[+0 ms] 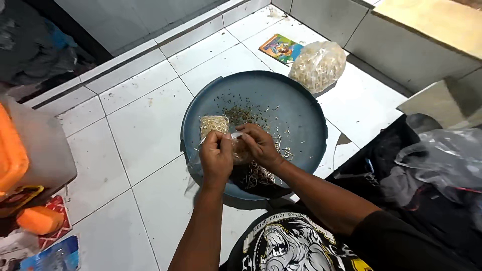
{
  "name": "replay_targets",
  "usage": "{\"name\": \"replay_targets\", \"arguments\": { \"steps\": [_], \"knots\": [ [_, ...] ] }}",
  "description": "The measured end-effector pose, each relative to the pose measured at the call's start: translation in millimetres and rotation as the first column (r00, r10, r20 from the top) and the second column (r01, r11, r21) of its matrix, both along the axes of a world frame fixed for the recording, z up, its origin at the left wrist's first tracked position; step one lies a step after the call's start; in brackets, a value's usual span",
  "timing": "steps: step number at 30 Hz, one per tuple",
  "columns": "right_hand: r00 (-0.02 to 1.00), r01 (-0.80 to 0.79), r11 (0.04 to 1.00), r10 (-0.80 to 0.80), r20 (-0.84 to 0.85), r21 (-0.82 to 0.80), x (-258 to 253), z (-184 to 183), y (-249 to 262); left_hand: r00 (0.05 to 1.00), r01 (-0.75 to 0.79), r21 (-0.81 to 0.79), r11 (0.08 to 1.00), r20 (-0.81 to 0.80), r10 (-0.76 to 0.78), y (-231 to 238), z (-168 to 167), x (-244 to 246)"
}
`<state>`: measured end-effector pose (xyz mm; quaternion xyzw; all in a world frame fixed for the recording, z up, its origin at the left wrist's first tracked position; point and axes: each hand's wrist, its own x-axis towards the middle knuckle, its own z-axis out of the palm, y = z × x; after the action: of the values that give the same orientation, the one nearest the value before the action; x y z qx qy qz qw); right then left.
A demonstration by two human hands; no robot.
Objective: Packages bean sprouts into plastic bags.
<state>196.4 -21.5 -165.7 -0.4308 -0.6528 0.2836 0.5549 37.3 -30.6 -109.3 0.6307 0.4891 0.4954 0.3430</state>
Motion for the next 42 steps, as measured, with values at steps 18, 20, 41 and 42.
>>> {"name": "replay_targets", "arguments": {
  "steps": [18, 20, 41, 42],
  "knots": [
    [0.744, -0.434, 0.531, -0.243, -0.622, -0.727, 108.7, 31.8, -68.1, 0.998, 0.064, -0.414, 0.908, 0.032, -0.056, -49.9, -31.0, 43.5],
    [0.743, -0.339, 0.607, -0.296, -0.6, -0.719, 143.8, 34.9, -43.8, 0.996, 0.083, -0.443, 0.893, 0.072, -0.057, -49.2, -29.0, 42.3],
    [0.907, 0.17, 0.809, -0.352, -0.231, -0.563, 252.3, 6.1, 7.4, 0.774, -0.47, 0.3, 0.83, -0.312, 0.551, -40.7, -41.9, -33.4],
    [0.904, 0.201, 0.808, -0.371, -0.213, -0.554, 251.9, 6.3, -0.1, 0.767, -0.491, 0.272, 0.827, -0.314, 0.559, -40.0, -42.7, -44.5]
  ]
}}
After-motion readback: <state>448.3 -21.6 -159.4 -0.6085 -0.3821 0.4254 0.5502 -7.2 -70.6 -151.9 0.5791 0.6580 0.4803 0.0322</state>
